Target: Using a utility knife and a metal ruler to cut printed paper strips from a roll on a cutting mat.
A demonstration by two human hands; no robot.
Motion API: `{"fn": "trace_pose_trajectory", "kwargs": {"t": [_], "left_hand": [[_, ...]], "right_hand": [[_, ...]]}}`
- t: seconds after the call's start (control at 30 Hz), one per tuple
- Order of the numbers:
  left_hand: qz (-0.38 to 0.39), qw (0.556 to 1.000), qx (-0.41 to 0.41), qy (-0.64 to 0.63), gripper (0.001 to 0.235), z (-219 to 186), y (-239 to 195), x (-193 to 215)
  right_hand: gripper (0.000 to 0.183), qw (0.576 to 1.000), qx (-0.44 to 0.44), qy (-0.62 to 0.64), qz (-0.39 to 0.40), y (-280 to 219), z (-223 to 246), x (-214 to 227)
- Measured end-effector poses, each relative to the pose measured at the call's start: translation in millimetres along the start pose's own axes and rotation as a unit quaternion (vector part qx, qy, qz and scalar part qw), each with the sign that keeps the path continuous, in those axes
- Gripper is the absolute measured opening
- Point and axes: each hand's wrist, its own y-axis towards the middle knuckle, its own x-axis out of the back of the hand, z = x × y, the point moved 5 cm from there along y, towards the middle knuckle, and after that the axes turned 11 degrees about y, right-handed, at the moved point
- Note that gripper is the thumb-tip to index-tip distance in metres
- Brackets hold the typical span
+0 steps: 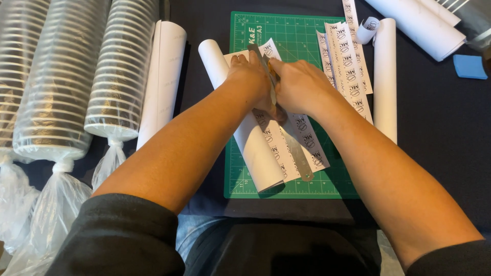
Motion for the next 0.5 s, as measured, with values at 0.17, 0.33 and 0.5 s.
{"fn": "trace_pose_trajectory", "kwargs": {"t": [0.17, 0.33, 0.5], "left_hand": [[-0.002, 1.0, 0.004, 0.012, 0.136, -1, -1, 3], [0.025, 0.999, 0.004, 0.02, 0.129, -2, 0, 4], [0.017, 1.0, 0.002, 0.022, 0.132, -3, -5, 6]], "right_hand": [[0.043, 0.999, -0.026, -0.016, 0.017, -25, 1, -3], [0.045, 0.999, -0.03, -0.038, 0.019, -42, -8, -10], [0.053, 0.998, 0.002, -0.051, 0.021, -64, -18, -21]]}}
